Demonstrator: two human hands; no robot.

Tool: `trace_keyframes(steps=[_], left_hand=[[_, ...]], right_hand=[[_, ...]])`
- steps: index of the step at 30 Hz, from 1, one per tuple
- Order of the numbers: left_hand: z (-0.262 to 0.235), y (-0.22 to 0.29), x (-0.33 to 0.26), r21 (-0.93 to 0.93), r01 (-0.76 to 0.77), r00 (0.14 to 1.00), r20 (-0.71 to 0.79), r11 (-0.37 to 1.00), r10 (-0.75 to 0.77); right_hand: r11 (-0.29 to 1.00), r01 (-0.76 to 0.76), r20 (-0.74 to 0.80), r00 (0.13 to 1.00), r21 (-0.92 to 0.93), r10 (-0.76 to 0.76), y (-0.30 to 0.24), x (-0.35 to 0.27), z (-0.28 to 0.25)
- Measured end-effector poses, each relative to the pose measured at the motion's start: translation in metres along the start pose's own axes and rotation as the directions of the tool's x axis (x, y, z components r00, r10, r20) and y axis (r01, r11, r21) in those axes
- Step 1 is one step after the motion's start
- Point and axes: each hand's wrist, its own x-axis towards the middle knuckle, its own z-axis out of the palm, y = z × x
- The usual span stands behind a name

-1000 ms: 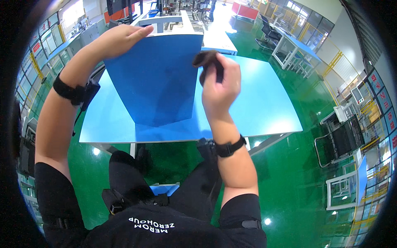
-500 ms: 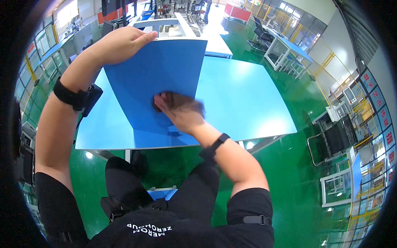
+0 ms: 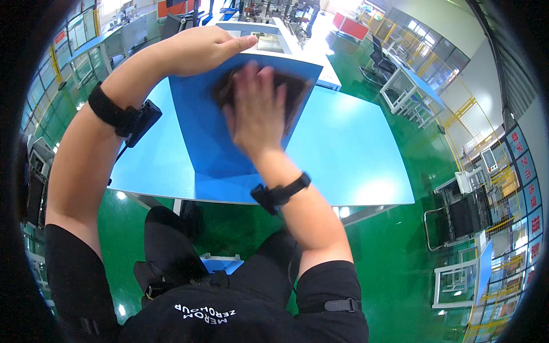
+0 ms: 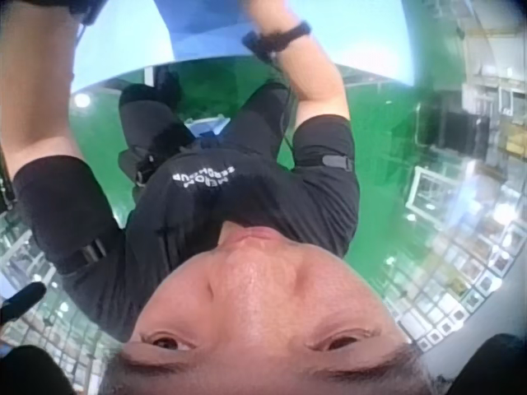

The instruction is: Wiping down a blue table and a white frame stool with a damp cloth.

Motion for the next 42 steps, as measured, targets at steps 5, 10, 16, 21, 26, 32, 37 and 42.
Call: trace_keyframes(steps=[5, 10, 16, 21, 26, 32, 37, 42], left_hand=[[0.001, 0.002, 0.001, -0.016, 0.028, 1.0, 0.007, 0.999, -0.028], [0.006, -0.006, 0.004, -0.03, -0.005, 1.0, 0.002, 1.0, 0.005], [0.004, -0.011, 0.004, -0.013, -0.013, 0.999, -0.03, 1.0, 0.012], [-0.005, -0.048, -0.014, -0.174, 0.104, 0.994, 0.046, 0.979, -0.097], [0.0, -0.075, -0.019, -0.416, 0.078, 0.994, 0.102, 0.906, -0.039], [-0.002, -0.062, -0.021, -0.59, 0.116, 0.991, 0.016, 0.799, -0.132], [-0.006, -0.073, -0.019, -0.555, 0.001, 0.993, 0.099, 0.832, 0.065], [-0.002, -0.071, -0.02, -0.674, 0.095, 0.994, 0.103, 0.733, -0.035]], right_hand=[[0.925, 0.294, 0.091, 0.942, 0.241, -0.323, -0.016, -0.081, -0.001], [0.735, 0.132, 0.154, 0.939, 0.665, -0.308, 0.002, -0.071, -0.035], [0.912, 0.087, -0.32, 0.946, 0.402, 0.051, 0.049, 0.02, -0.057], [0.995, 0.049, -0.254, 0.965, -0.086, -0.07, 0.054, -0.011, -0.016], [0.991, -0.089, -0.307, 0.945, 0.1, 0.116, 0.033, 0.014, 0.0], [0.997, 0.041, -0.116, 0.993, 0.063, -0.034, -0.041, 0.05, 0.011], [0.866, 0.483, 0.043, 0.875, -0.125, -0.482, -0.048, -0.019, 0.038], [0.8, 0.589, 0.049, 0.807, -0.114, -0.588, -0.003, -0.034, 0.026]])
